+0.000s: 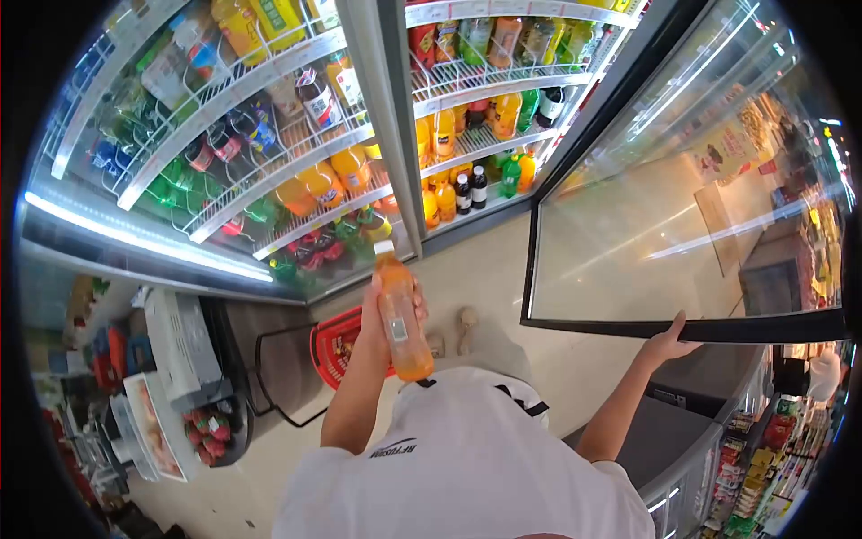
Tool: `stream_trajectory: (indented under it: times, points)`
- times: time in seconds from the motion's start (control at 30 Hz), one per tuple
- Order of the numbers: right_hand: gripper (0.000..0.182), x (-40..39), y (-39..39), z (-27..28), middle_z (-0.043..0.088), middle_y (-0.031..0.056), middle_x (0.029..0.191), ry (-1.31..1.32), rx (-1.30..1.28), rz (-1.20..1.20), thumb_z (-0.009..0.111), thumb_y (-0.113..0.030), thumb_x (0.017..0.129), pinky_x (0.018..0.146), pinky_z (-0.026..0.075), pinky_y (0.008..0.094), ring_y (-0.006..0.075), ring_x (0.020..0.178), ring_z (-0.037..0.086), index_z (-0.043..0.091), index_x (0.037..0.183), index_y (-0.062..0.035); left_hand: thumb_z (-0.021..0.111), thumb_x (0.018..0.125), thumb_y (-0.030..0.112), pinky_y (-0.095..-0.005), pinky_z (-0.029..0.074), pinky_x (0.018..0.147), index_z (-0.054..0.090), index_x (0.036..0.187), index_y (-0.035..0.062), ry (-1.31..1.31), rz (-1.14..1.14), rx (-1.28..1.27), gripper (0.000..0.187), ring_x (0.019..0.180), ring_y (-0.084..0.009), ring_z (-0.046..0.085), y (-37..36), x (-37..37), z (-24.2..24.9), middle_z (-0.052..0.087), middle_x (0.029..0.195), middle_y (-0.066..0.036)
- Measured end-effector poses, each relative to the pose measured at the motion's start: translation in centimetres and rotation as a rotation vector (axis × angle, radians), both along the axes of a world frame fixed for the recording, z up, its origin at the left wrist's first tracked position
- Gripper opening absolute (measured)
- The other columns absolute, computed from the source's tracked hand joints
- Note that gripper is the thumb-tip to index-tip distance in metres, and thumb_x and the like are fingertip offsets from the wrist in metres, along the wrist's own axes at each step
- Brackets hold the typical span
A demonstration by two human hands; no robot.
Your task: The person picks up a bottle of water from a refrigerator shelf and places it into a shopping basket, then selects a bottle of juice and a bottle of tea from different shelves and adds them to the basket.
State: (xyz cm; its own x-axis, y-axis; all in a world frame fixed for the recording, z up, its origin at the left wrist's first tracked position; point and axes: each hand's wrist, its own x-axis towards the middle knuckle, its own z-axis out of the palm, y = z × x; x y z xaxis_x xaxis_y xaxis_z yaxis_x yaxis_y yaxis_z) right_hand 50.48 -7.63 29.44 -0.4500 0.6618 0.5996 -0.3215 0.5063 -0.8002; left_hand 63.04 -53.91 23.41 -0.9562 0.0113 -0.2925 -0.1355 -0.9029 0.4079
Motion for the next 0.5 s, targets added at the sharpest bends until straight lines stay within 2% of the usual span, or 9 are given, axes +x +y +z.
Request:
stream_trajectory:
  times: [0.13,0.17,0.2,0.27,0.4,0.5]
  points:
    - [0.047,-1.1,3.1,-2.4,0.055,0.0200,0.125,0.017,-0.062,-0.027,0.068,-0.004,0.088,0.097,0.045,0.0376,0.0266,0.110,0.056,0.047,0.127,0.0113,0.059,0.081,0.062,-0.0334,0.049,0.061,0.056,0.106,0.0053,-0.060,-0.062,-0.107,0.062,0.068,-0.0226,0.059,0.9,-0.8,-0.6,0.059,0.079,-0.011]
    - [0.042,-1.0,3.9,-2.4,0.056,0.0191,0.123,-0.061,0.013,-0.112,0.067,-0.004,0.088,0.096,0.046,0.0366,0.0262,0.110,0.056,0.050,0.124,0.0109,0.059,0.081,0.061,-0.0335,0.050,0.061,0.056,0.106,0.0056,-0.074,-0.049,-0.150,0.061,0.070,-0.0231,0.061,1.2,-1.3,-0.6,0.060,0.080,-0.012]
    - [0.041,-1.3,3.9,-1.8,0.056,0.0180,0.120,-0.046,-0.027,-0.104,0.065,-0.003,0.088,0.093,0.046,0.0354,0.0252,0.106,0.056,0.051,0.123,0.0107,0.059,0.081,0.060,-0.0335,0.051,0.060,0.056,0.106,0.0058,-0.091,-0.034,-0.190,0.060,0.071,-0.0236,0.062,1.4,-1.8,-0.6,0.061,0.082,-0.012]
    - [0.042,-2.1,7.0,-2.9,0.057,0.0158,0.116,0.009,0.064,-0.071,0.063,-0.002,0.087,0.091,0.046,0.0347,0.0239,0.101,0.056,0.051,0.124,0.0107,0.059,0.082,0.060,-0.0340,0.051,0.062,0.055,0.108,0.0065,-0.082,-0.058,-0.225,0.059,0.071,-0.0232,0.062,1.6,-2.9,-1.1,0.061,0.082,-0.012]
    - [0.046,-3.7,13.5,-4.8,0.057,0.0141,0.119,0.000,-0.016,0.036,0.058,0.001,0.084,0.096,0.044,0.0344,0.0232,0.107,0.055,0.049,0.128,0.0112,0.059,0.084,0.057,-0.0341,0.051,0.063,0.055,0.108,0.0071,-0.129,-0.005,-0.289,0.056,0.071,-0.0222,0.062,3.6,-7.8,-0.4,0.062,0.082,-0.011]
    - [0.051,-4.9,15.7,-3.8,0.056,0.0139,0.121,0.055,-0.129,0.072,0.057,-0.002,0.085,0.105,0.036,0.0368,0.0230,0.115,0.052,0.045,0.132,0.0116,0.060,0.084,0.055,-0.0347,0.052,0.063,0.057,0.108,0.0066,-0.187,-0.018,-0.320,0.054,0.071,-0.0229,0.063,6.0,-12.0,-1.1,0.063,0.082,-0.010]
